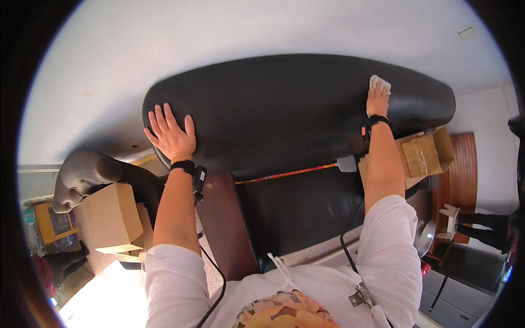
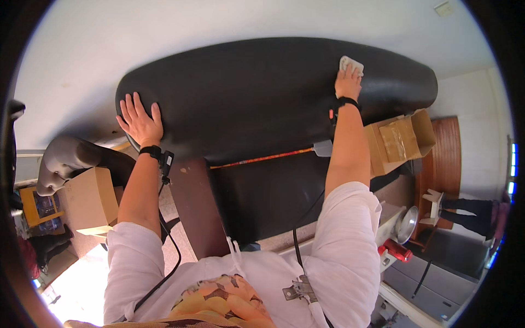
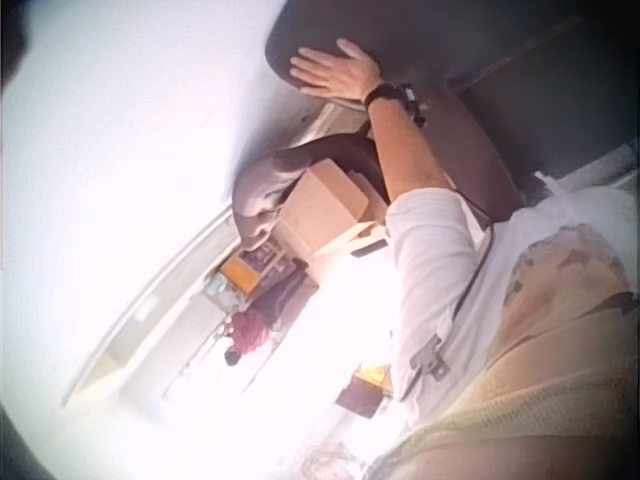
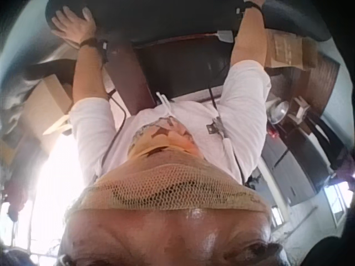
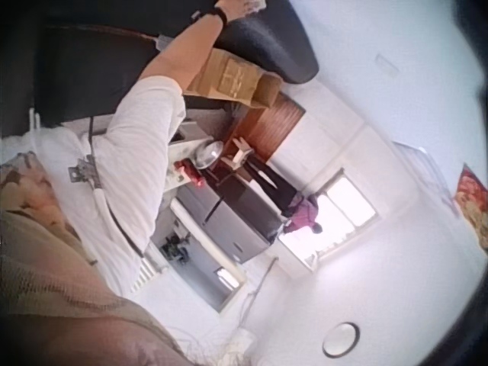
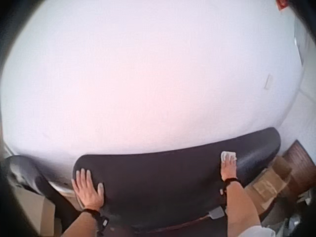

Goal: The person wipes a white radiator, a white door, a silver refrigerator, and a black sofa using a cloth. The person moves between objects and wipes different sections of each surface.

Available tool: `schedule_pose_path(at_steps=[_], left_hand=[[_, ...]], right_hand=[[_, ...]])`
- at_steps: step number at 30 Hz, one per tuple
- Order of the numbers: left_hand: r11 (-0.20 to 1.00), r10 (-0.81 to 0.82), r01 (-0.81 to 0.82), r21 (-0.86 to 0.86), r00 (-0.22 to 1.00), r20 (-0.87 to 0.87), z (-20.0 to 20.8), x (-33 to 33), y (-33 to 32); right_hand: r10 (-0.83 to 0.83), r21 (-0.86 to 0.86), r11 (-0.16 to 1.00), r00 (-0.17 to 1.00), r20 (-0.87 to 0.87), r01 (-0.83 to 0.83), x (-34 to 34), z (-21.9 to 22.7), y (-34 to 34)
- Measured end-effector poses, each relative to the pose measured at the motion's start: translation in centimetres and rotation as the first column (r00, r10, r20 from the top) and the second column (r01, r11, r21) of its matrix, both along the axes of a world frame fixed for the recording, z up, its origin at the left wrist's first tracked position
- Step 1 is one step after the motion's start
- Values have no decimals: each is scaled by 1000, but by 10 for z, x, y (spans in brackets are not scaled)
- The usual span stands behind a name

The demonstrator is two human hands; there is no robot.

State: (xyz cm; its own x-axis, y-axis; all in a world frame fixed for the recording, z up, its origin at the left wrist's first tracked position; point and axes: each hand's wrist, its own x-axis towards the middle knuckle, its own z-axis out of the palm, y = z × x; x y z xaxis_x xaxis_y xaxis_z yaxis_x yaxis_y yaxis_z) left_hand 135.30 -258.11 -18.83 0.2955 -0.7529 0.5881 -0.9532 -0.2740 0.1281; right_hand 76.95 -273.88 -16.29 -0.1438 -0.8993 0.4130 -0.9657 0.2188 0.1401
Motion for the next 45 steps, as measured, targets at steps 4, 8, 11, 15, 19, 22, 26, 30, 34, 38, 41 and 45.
schedule_pose_path(at_steps=[4,8,11,15,19,22,26,30,34,38,41,45], left_hand=[[1000,13,-14,11,1000,22,-2,0,0],[1000,12,-12,-5,999,45,-5,0,-1],[1000,22,-22,4,998,57,-7,1,-1],[1000,-5,6,-25,998,59,-9,1,-2],[1000,6,-4,-22,998,65,-11,1,-2],[999,-15,19,-48,998,65,-12,2,-3],[999,-9,12,-46,998,70,-15,3,-3],[998,-11,16,-59,997,79,-15,3,-4],[998,-12,16,-62,998,64,-15,1,-4],[997,-9,15,-73,997,82,-15,1,-4],[996,-21,28,-83,997,80,-16,3,-4],[995,-26,33,-98,997,70,-19,5,-5]], right_hand=[[408,-181,894,911,-55,-411,106,-10,5],[859,-206,512,491,147,-834,291,19,66],[865,-102,454,409,291,-885,348,31,103],[874,-260,470,487,0,-843,254,20,63],[386,-28,923,922,39,-385,50,2,0],[162,-36,986,986,-26,-163,-57,-26,5],[167,-280,957,925,341,-70,1,-61,45],[525,-204,847,832,180,-491,173,-48,135],[736,-155,628,518,436,-762,292,-37,208],[758,-157,637,575,308,-755,248,-62,194],[477,-80,879,859,185,-470,145,-81,172],[185,-419,901,776,603,110,69,-93,134]])
